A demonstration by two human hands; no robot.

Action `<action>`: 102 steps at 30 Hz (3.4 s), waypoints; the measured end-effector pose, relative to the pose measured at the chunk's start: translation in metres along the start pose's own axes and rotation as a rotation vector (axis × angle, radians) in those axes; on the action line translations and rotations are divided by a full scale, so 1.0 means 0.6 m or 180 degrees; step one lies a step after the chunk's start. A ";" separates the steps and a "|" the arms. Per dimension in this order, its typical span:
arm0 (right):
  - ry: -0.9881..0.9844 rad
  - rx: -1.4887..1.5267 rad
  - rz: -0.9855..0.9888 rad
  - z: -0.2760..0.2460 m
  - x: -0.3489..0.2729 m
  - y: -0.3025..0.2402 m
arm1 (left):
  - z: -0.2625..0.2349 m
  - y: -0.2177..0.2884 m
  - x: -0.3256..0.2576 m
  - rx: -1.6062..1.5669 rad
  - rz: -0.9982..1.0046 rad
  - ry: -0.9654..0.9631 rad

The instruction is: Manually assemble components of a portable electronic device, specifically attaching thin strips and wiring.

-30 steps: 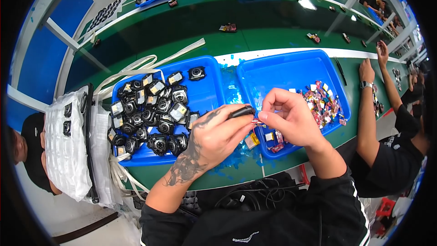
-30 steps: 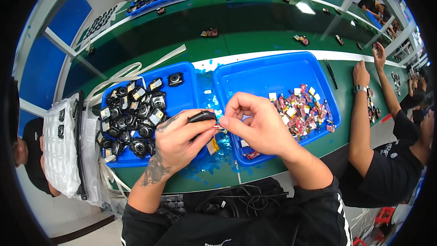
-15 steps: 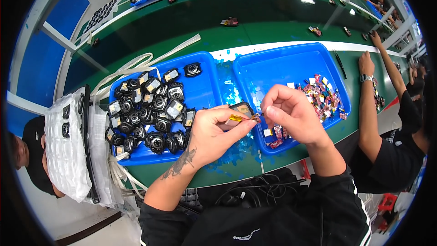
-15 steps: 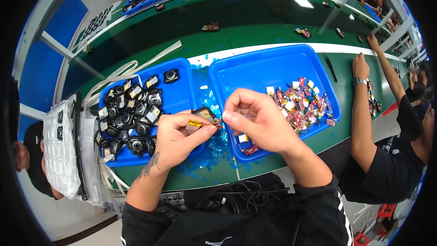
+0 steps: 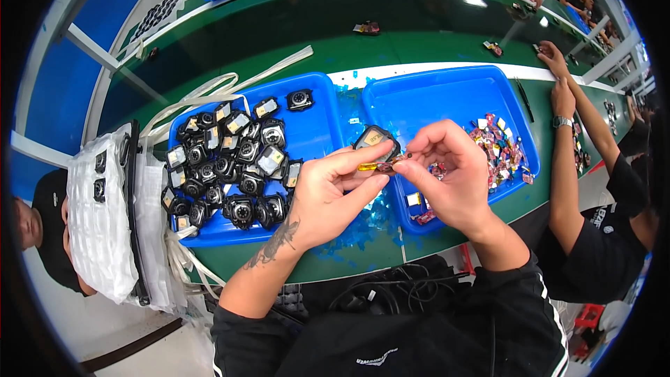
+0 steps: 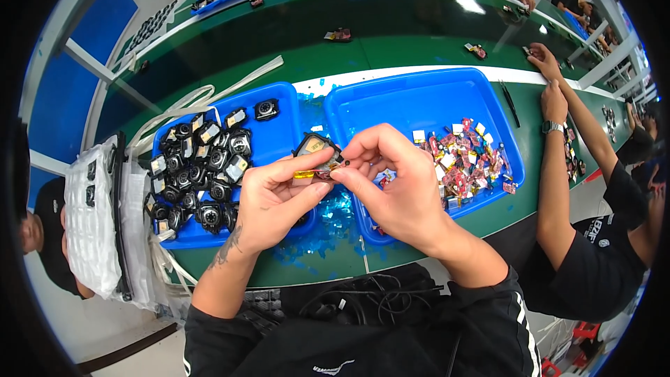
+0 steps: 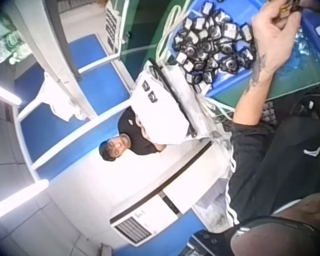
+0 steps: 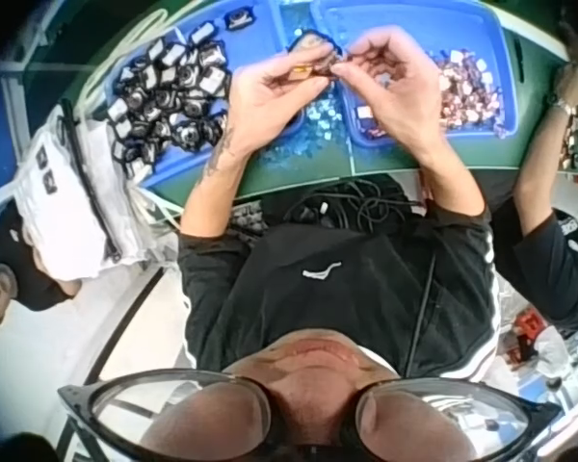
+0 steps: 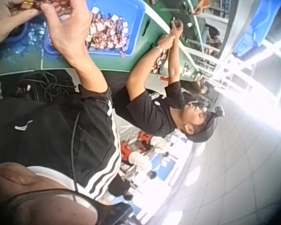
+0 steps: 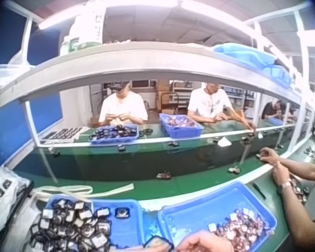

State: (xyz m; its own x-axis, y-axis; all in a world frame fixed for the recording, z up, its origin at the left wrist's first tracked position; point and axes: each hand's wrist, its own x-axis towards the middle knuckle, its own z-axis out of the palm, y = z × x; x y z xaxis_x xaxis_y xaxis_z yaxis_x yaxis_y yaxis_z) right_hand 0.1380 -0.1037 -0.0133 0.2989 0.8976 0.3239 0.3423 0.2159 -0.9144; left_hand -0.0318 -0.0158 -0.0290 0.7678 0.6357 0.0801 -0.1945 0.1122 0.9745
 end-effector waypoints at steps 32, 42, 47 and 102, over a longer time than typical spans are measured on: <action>0.0346 -0.0154 0.0105 0.026 -0.005 0.022 | 0.003 -0.004 0.006 -0.0238 -0.0057 0.0117; -0.0261 -0.0164 0.0285 0.030 0.025 0.014 | 0.018 -0.019 0.002 0.0124 0.0390 0.0721; -0.0835 -0.0780 0.0439 -0.016 0.251 0.090 | -0.023 0.002 0.018 0.3938 0.1787 0.1142; -0.2114 -0.2300 -0.0484 -0.091 -0.039 0.022 | -0.062 -0.005 0.030 0.0549 -0.0278 0.0361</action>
State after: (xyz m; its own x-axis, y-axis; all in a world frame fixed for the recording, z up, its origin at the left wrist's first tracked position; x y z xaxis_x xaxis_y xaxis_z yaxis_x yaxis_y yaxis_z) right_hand 0.1843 -0.1432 -0.0196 -0.2773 0.9605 0.0218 0.8623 0.2588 -0.4352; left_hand -0.0401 0.0240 -0.0382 0.7016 0.7123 -0.0208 -0.0155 0.0444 0.9989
